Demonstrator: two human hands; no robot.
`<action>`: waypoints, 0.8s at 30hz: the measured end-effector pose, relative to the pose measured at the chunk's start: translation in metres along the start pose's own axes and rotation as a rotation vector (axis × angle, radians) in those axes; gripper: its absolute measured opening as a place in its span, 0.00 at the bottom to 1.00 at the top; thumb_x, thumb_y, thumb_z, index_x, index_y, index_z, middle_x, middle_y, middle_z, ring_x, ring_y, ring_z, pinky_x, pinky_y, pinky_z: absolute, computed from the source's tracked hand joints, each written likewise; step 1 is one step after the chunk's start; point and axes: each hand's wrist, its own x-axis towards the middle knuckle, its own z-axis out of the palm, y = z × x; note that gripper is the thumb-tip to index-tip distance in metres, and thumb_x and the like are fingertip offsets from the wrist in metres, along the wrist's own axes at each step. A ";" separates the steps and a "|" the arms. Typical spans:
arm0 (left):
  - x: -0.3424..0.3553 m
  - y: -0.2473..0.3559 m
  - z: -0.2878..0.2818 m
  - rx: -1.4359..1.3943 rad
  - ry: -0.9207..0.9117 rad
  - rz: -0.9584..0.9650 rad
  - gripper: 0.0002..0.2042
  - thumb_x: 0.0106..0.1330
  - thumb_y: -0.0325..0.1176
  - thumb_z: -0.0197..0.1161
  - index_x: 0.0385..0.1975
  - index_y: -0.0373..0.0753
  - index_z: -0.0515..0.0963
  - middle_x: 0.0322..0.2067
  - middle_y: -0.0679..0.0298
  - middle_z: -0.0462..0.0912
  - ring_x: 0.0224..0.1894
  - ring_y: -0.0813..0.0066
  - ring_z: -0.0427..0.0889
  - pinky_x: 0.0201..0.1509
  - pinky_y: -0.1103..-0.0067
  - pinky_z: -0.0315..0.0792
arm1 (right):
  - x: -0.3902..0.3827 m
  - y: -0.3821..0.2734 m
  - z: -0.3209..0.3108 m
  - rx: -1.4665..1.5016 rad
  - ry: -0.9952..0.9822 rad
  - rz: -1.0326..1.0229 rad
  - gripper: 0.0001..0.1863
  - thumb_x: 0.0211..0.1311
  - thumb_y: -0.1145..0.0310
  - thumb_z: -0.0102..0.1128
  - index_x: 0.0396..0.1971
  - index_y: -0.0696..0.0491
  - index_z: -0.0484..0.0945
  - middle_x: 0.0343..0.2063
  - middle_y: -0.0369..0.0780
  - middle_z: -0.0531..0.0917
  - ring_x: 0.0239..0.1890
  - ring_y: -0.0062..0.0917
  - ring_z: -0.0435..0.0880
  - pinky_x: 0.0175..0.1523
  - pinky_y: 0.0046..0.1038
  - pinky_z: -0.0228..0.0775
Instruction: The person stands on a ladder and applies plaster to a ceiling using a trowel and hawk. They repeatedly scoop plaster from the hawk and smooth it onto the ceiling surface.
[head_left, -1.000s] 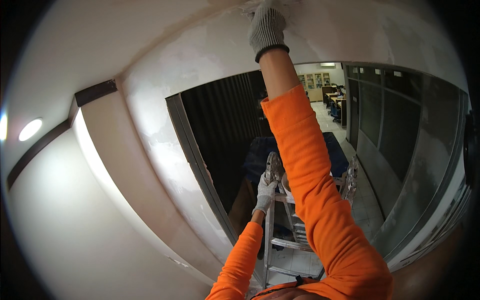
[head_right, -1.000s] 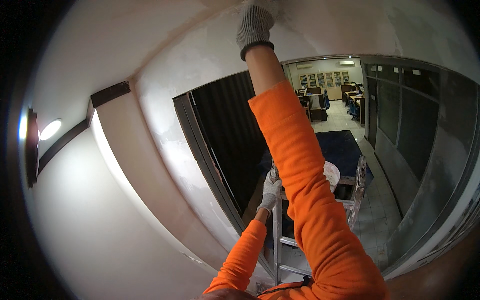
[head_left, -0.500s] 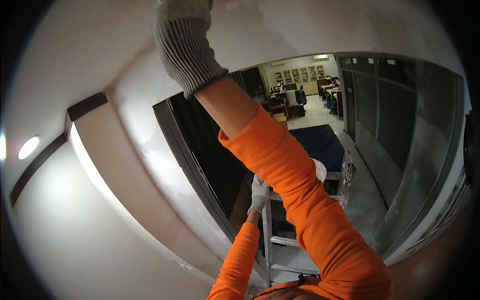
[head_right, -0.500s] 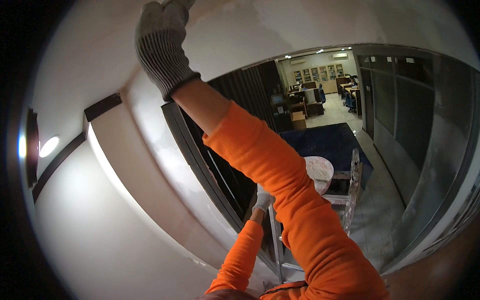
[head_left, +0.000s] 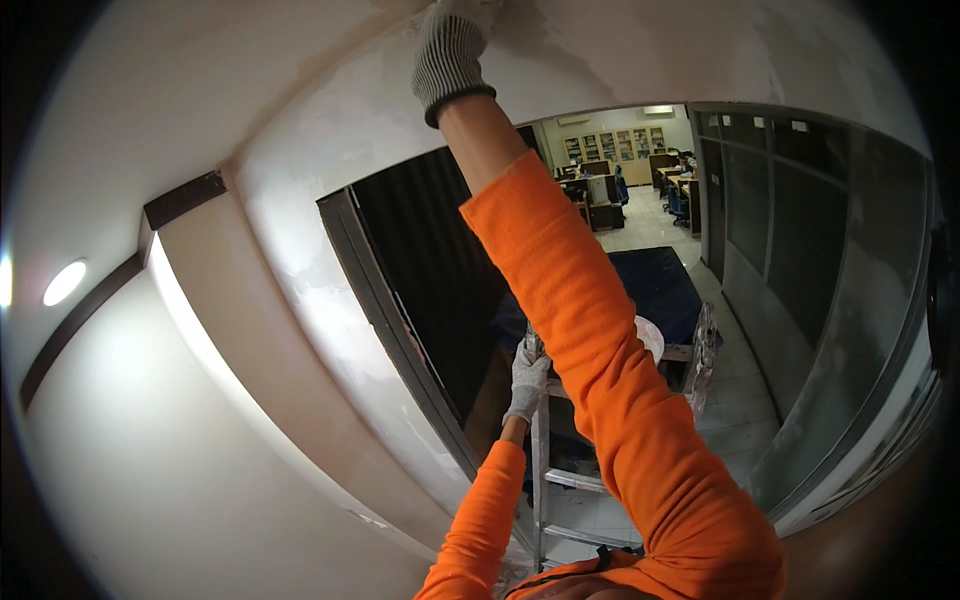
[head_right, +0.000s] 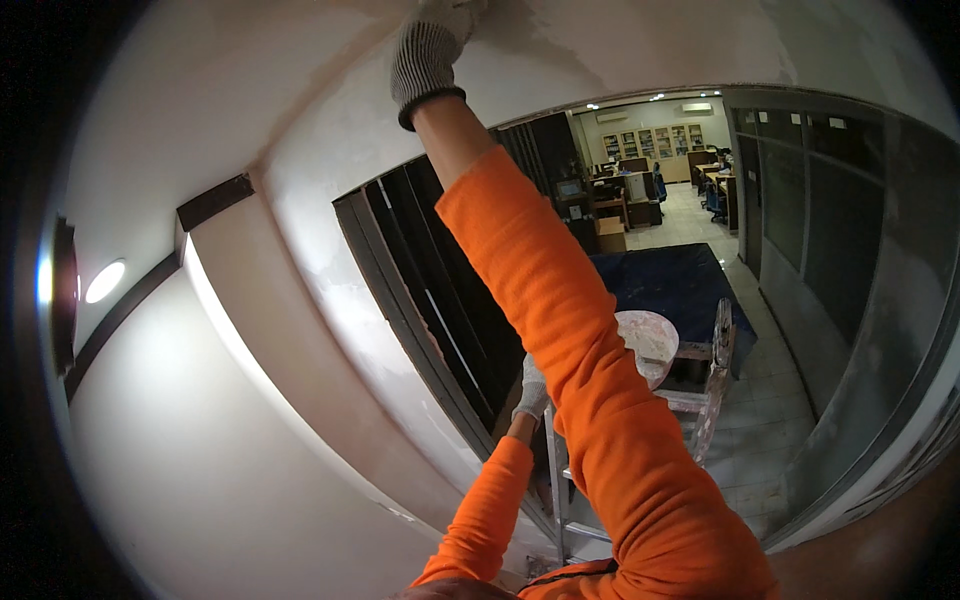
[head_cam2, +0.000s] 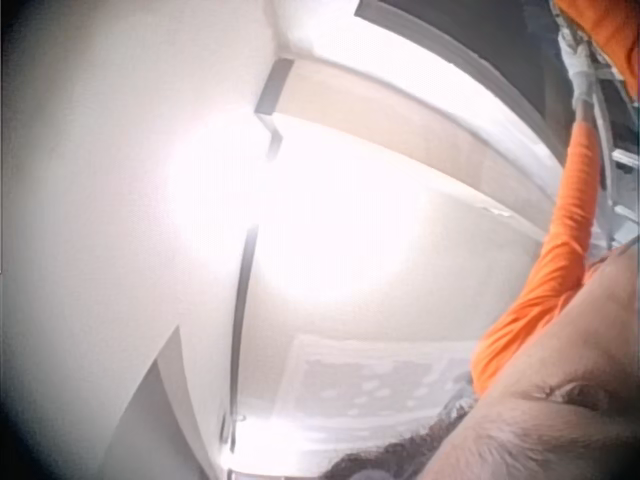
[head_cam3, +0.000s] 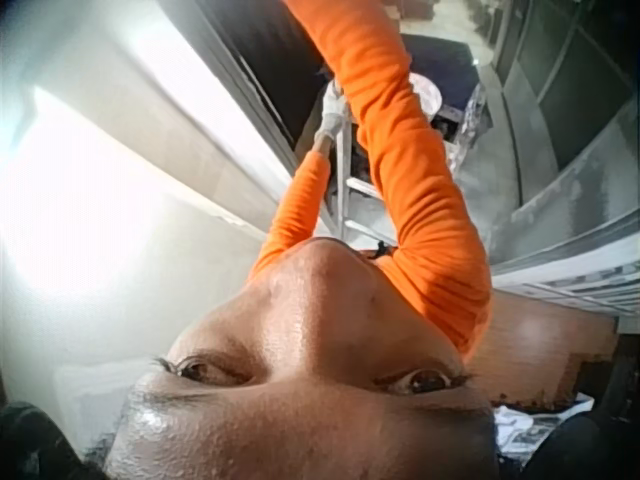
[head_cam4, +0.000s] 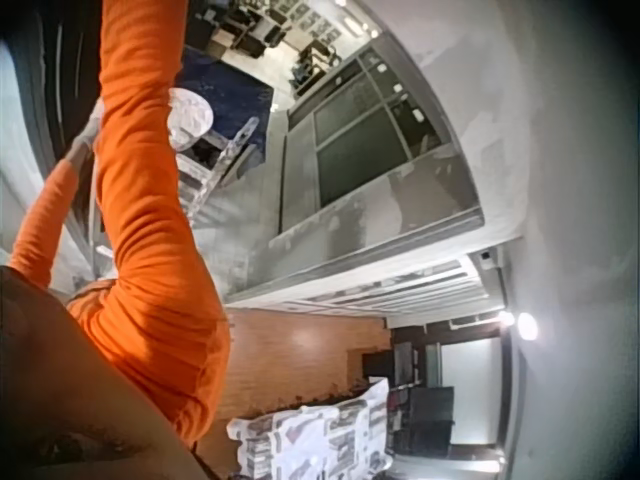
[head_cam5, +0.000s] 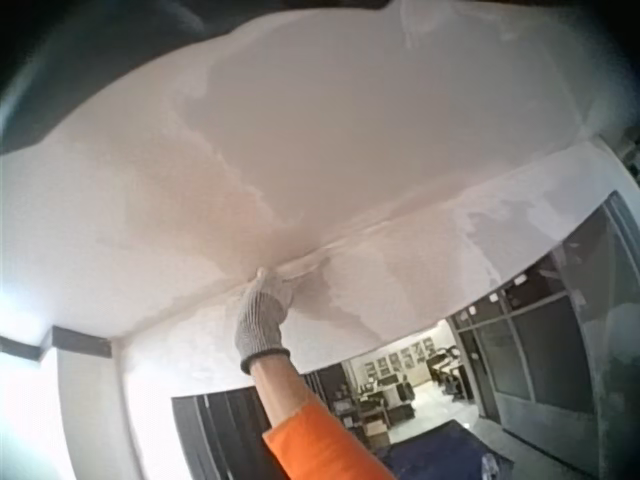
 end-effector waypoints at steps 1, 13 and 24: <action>0.005 -0.017 -0.018 0.017 0.018 -0.009 0.24 0.66 0.25 0.61 0.63 0.38 0.71 0.52 0.63 0.81 0.54 0.72 0.80 0.58 0.77 0.72 | -0.007 -0.014 0.007 0.052 -0.063 0.017 0.20 0.78 0.60 0.43 0.32 0.62 0.73 0.28 0.44 0.77 0.38 0.35 0.76 0.54 0.40 0.71; -0.004 -0.007 -0.008 -0.310 0.008 -0.203 0.25 0.69 0.29 0.65 0.65 0.38 0.70 0.54 0.64 0.82 0.54 0.74 0.80 0.57 0.78 0.73 | -0.036 -0.206 -0.138 0.285 -0.512 0.403 0.20 0.67 0.57 0.56 0.47 0.61 0.77 0.42 0.49 0.83 0.44 0.32 0.83 0.50 0.41 0.75; 0.007 -0.019 -0.022 0.060 0.045 -0.132 0.25 0.62 0.22 0.62 0.62 0.38 0.72 0.50 0.64 0.82 0.49 0.73 0.79 0.54 0.76 0.72 | -0.001 -0.069 -0.175 0.689 -0.365 0.692 0.14 0.66 0.62 0.63 0.40 0.59 0.80 0.33 0.39 0.82 0.35 0.24 0.81 0.44 0.31 0.75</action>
